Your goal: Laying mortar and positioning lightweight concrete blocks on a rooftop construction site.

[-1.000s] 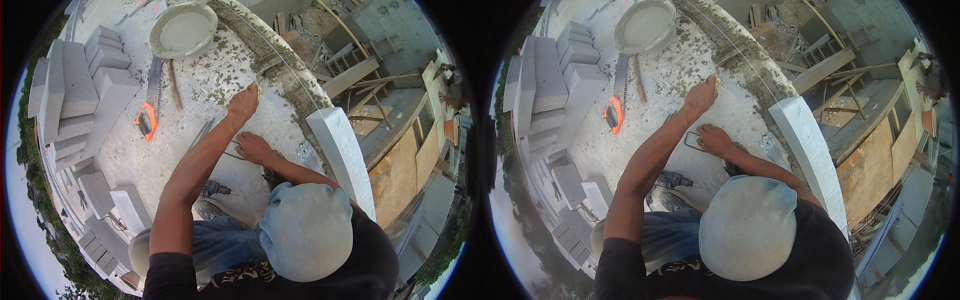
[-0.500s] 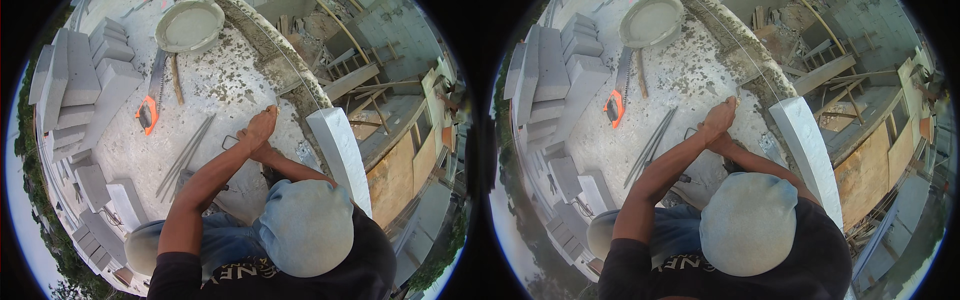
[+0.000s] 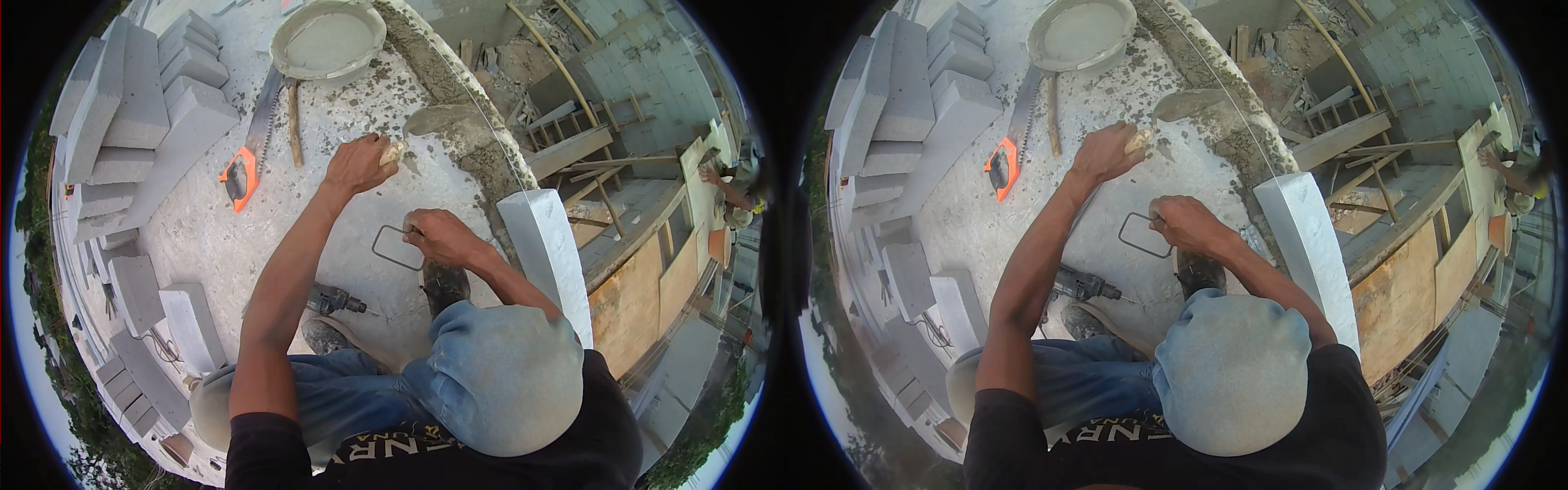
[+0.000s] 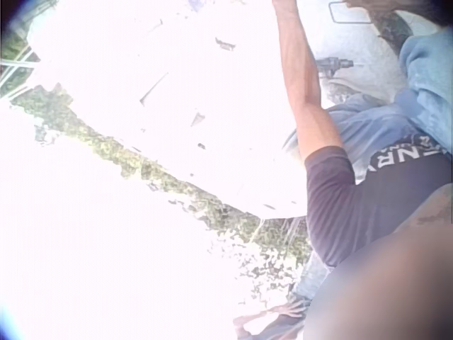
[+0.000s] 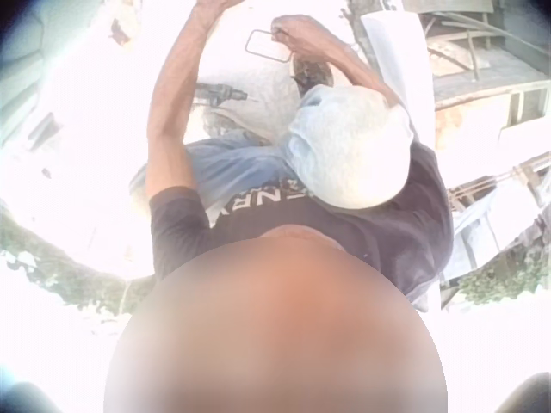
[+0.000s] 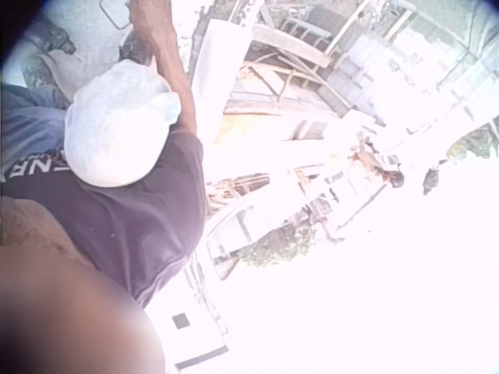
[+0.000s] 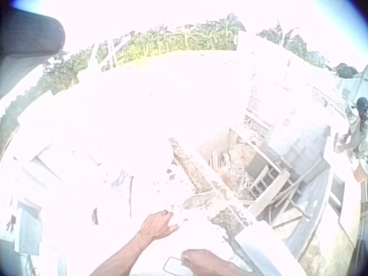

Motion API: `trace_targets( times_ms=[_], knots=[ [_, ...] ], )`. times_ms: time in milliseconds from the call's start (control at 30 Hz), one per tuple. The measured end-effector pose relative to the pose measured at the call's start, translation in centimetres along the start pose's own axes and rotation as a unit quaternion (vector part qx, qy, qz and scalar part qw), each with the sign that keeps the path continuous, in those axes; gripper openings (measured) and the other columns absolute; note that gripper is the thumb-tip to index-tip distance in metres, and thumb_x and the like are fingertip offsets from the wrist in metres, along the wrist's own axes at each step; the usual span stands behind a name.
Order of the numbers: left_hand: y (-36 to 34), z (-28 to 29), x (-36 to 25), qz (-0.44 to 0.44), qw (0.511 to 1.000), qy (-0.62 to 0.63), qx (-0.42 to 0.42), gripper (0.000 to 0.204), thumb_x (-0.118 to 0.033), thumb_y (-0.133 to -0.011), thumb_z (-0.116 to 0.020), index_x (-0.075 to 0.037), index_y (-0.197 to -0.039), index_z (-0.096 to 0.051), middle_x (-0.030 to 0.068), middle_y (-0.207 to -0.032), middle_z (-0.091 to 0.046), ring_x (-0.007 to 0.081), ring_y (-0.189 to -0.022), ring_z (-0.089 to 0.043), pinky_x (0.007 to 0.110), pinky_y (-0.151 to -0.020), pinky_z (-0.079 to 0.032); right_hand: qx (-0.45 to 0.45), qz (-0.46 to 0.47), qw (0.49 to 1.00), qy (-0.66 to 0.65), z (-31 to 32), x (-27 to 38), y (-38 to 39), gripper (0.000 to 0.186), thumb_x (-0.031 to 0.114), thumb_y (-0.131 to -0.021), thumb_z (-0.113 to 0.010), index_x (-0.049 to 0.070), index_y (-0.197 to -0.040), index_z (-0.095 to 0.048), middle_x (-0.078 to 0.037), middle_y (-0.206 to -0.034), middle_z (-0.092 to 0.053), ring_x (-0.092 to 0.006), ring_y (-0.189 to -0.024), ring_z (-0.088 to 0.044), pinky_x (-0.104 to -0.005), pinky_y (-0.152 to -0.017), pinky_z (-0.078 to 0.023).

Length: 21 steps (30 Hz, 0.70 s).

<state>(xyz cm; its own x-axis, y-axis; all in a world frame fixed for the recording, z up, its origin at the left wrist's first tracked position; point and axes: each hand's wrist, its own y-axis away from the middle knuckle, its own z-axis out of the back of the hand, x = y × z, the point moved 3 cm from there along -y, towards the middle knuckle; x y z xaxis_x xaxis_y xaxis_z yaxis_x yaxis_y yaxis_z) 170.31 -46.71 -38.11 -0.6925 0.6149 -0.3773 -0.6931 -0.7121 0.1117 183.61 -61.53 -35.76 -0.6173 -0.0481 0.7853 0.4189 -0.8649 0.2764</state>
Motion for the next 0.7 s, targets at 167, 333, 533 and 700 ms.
trace_targets(
  times_ms=[167,333,533,700],
  knots=[
    [5.1,2.2,7.3,0.062,0.998,0.007,-0.029,0.035,-0.035,-0.082,-0.060,-0.002,-0.095,-0.057,0.0185,-0.090,-0.062,0.0393,-0.085,-0.061,0.046,-0.075,-0.049,-0.262,-0.074,0.954,-0.126,16.5,4.0,4.4,0.015,0.015,-0.088,-0.067,0.000,-0.090,-0.065,0.001,-0.073,-0.060,-0.0053,-0.065,-0.049,-0.0246,-0.057,-0.041],
    [9.5,-0.8,12.2,0.133,0.989,0.025,-0.053,0.038,-0.036,-0.082,-0.060,-0.001,-0.098,-0.057,0.0199,-0.092,-0.062,0.0402,-0.086,-0.061,0.047,-0.077,-0.048,-0.380,-0.129,0.916,-0.021,25.7,-4.7,4.4,0.024,0.022,-0.086,-0.068,-0.002,-0.089,-0.067,-0.004,-0.071,-0.064,-0.0068,-0.062,-0.052,-0.0243,-0.057,-0.042],
    [12.9,-2.6,14.2,0.200,0.977,0.034,-0.062,0.041,-0.036,-0.083,-0.058,0.000,-0.103,-0.057,0.0203,-0.099,-0.061,0.0391,-0.092,-0.060,0.046,-0.081,-0.048,-0.255,-0.177,0.939,0.146,21.3,-17.7,-2.7,0.028,0.025,-0.078,-0.070,-0.002,-0.084,-0.068,-0.021,-0.071,-0.065,-0.0329,-0.068,-0.066,-0.0403,-0.065,-0.049],
    [14.4,-3.0,14.8,0.233,0.969,0.022,-0.081,0.043,-0.037,-0.085,-0.058,0.002,-0.104,-0.057,0.0231,-0.103,-0.059,0.0403,-0.097,-0.057,0.047,-0.083,-0.047,-0.214,-0.163,0.933,0.240,17.7,-20.6,-7.5,0.029,0.025,-0.077,-0.069,-0.003,-0.082,-0.067,-0.027,-0.081,-0.065,-0.0421,-0.082,-0.064,-0.0468,-0.075,-0.051]
  ],
)
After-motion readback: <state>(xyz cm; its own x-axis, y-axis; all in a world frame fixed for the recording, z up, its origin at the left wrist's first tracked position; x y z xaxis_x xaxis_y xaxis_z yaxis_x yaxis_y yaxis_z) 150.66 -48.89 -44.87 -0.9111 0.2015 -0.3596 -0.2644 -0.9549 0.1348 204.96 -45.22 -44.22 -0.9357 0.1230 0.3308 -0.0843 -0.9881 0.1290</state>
